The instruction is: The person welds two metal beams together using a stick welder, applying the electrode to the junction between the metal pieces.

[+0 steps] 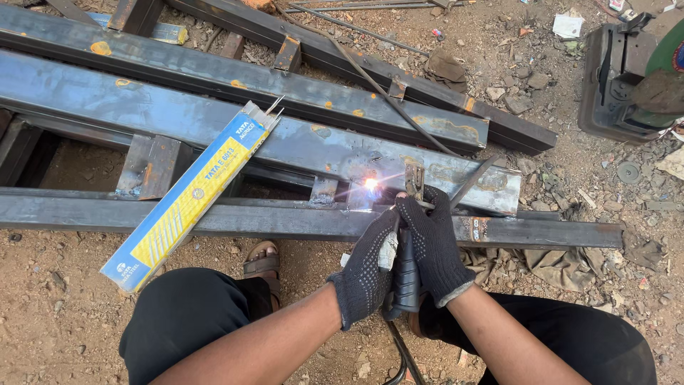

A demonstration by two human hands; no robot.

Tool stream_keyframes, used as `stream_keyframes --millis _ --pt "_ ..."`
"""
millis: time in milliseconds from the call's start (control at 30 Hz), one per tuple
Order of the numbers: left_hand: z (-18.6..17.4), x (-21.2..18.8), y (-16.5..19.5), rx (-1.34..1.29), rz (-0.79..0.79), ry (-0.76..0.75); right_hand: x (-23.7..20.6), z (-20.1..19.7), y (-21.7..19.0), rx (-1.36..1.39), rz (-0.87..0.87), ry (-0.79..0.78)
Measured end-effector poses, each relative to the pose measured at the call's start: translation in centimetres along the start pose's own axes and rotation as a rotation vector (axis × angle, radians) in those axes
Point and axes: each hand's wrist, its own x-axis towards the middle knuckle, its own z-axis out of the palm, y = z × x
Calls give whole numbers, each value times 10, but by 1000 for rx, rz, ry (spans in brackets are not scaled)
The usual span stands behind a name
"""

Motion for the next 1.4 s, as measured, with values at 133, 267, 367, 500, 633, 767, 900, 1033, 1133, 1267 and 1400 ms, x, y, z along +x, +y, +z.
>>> stream_keyframes --millis 133,267,367,500,633,767,900,1033,1133,1267,1400 --pt "6 -6 6 -14 -4 -23 2 -1 -2 -42 40 -3" --pt "12 -12 10 -53 -25 -4 6 -4 7 -4 24 11" --pt "18 -15 15 -86 -6 -51 5 -5 19 1 -261 65" --pt "23 -14 20 -100 69 -164 5 -6 27 38 -442 97" --pt "17 -8 13 -196 93 -109 11 -5 20 11 -174 89" --pt "4 2 1 -184 120 -93 9 -1 14 23 -38 68" --pt "-1 12 -6 -163 194 -123 5 -1 9 15 -60 17" --pt "-4 11 -4 -82 52 18 3 0 4 -2 -45 10" --pt "-2 8 -3 -55 53 23 3 2 1 -49 7 23" --pt "1 5 -2 -66 103 -13 5 1 2 -12 0 6" --pt "6 2 1 -112 103 -13 4 -3 6 -50 -21 1"
